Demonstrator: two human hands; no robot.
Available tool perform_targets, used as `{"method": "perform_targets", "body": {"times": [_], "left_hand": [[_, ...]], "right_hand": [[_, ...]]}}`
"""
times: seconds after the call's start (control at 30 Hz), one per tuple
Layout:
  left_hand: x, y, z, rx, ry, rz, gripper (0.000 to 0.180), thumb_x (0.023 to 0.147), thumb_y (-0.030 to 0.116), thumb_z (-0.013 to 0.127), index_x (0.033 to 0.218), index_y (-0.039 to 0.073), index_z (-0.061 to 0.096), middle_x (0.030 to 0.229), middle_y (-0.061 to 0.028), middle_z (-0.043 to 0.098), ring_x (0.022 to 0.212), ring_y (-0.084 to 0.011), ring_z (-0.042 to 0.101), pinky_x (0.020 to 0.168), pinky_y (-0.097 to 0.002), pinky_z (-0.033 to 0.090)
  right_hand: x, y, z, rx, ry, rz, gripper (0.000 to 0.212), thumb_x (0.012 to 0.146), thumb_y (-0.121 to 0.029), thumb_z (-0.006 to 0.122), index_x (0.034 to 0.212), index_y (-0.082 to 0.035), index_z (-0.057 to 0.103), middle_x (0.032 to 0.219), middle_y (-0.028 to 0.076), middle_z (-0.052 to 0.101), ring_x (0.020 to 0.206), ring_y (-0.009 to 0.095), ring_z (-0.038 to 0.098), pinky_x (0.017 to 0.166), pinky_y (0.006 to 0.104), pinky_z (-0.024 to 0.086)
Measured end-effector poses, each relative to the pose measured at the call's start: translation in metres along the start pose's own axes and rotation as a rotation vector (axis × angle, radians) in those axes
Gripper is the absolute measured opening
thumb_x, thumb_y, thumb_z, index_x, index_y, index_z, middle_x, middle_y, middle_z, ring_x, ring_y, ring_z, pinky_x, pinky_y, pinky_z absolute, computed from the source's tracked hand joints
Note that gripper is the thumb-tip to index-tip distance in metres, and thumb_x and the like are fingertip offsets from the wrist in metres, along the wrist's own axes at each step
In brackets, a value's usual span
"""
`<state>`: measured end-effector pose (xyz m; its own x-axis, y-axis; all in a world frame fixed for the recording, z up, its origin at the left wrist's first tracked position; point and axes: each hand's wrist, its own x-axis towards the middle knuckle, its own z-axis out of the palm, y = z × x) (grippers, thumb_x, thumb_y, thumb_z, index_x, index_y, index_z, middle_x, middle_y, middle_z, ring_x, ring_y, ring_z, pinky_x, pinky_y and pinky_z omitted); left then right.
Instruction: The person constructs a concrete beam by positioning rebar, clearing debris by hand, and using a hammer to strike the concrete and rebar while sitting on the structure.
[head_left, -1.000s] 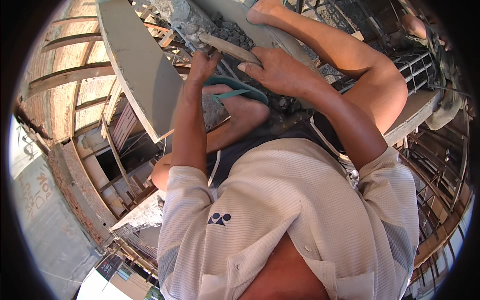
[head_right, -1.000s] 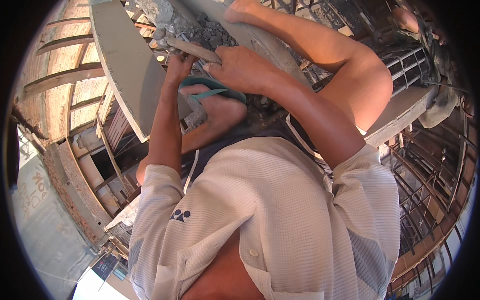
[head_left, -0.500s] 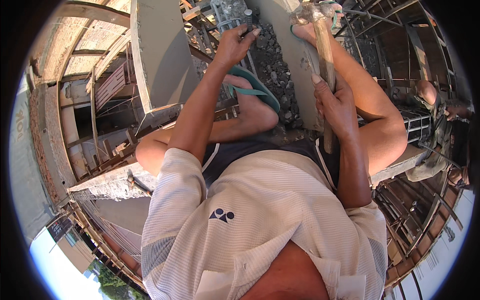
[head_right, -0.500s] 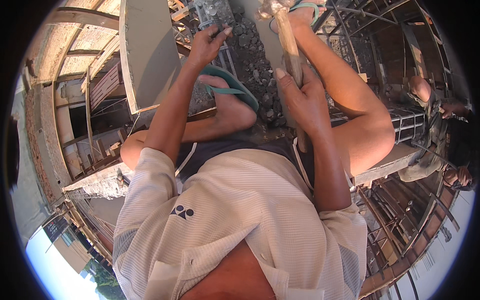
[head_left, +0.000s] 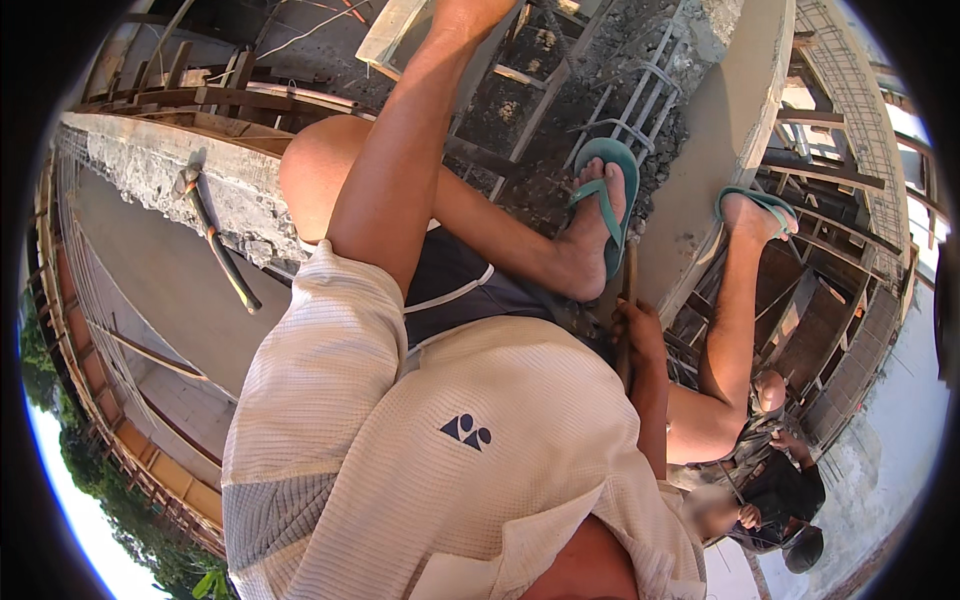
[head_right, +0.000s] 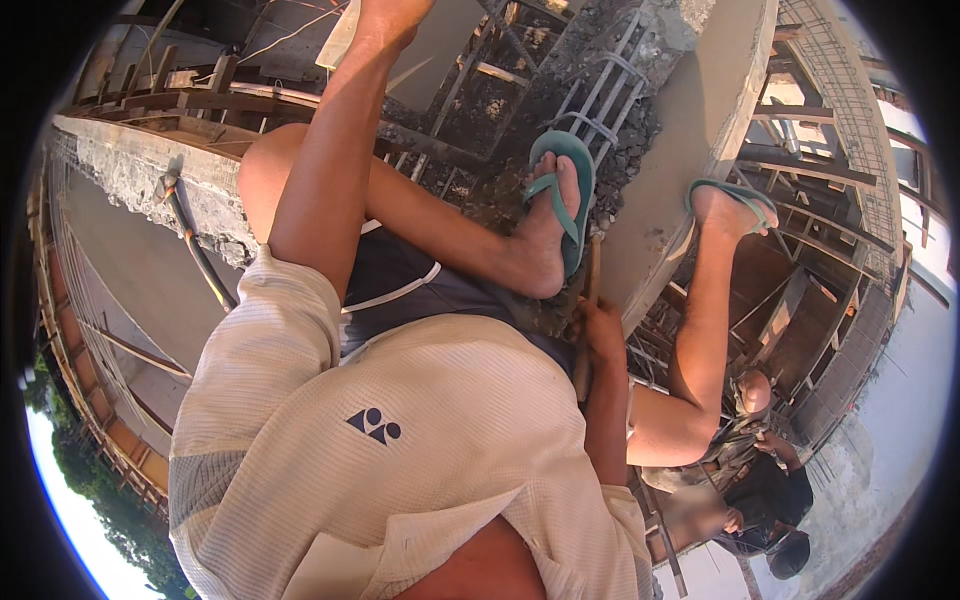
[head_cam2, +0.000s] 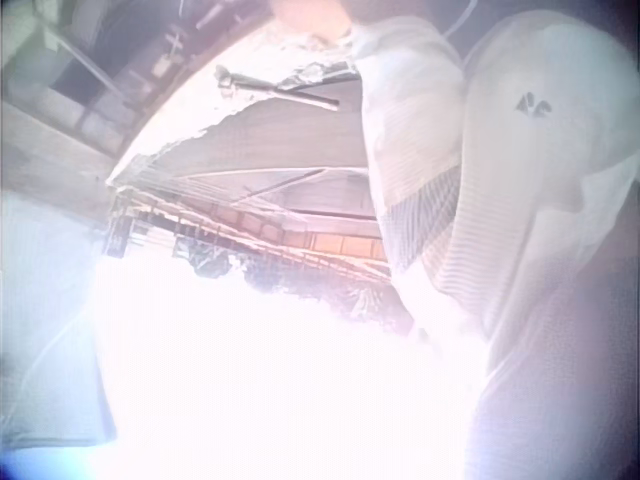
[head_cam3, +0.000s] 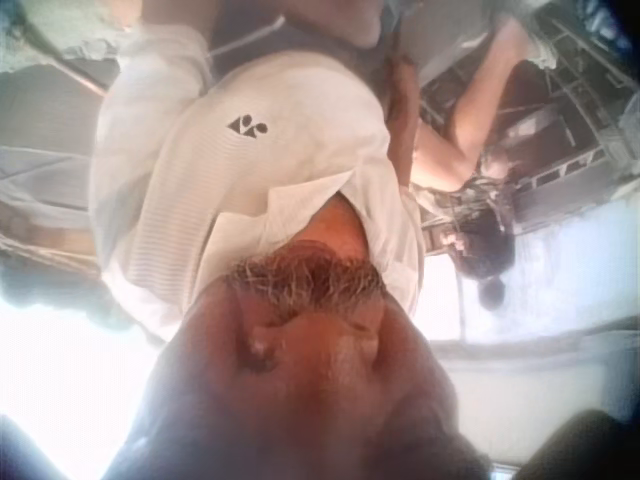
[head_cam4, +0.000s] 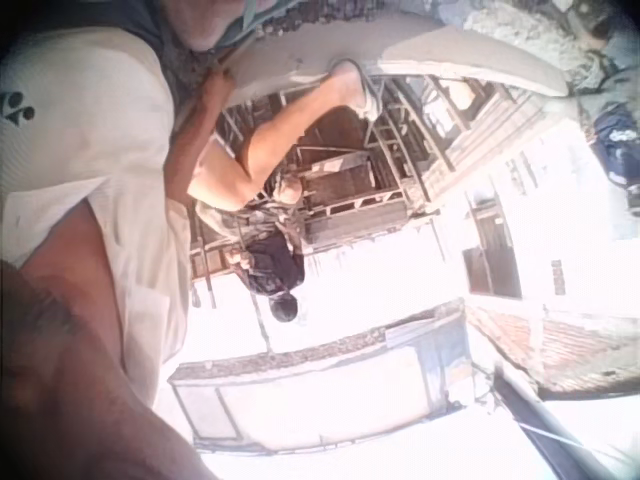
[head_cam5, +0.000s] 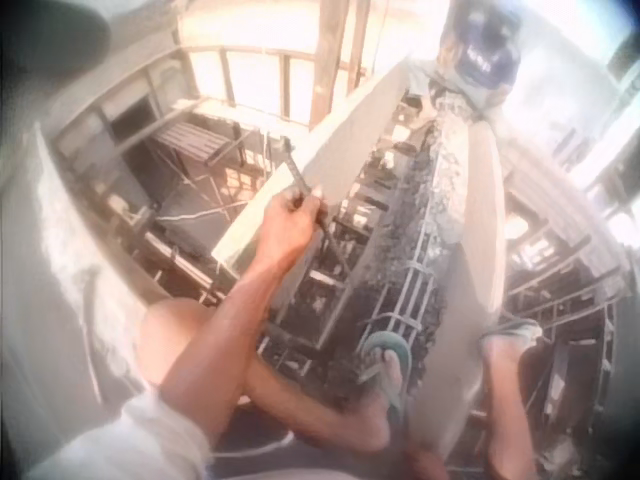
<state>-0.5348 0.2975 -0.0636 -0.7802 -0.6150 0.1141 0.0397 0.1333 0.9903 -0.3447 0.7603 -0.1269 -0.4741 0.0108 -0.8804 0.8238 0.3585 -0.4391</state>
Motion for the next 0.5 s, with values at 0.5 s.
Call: {"method": "perform_targets", "body": {"times": [0.5], "left_hand": [[-0.047, -0.202, 0.094, 0.372, -0.336, -0.168, 0.040, 0.097, 0.044, 0.064, 0.108, 0.007, 0.077, 0.099, -0.0219, 0.073, 0.092, -0.0394, 0.070, 0.084, -0.0525, 0.053]], "right_hand": [[0.027, -0.036, 0.023, -0.224, 0.082, 0.204, 0.023, 0.095, -0.022, 0.064, 0.105, -0.003, 0.055, 0.070, 0.004, 0.055, 0.049, 0.016, 0.052, 0.042, 0.0342, 0.043]]}}
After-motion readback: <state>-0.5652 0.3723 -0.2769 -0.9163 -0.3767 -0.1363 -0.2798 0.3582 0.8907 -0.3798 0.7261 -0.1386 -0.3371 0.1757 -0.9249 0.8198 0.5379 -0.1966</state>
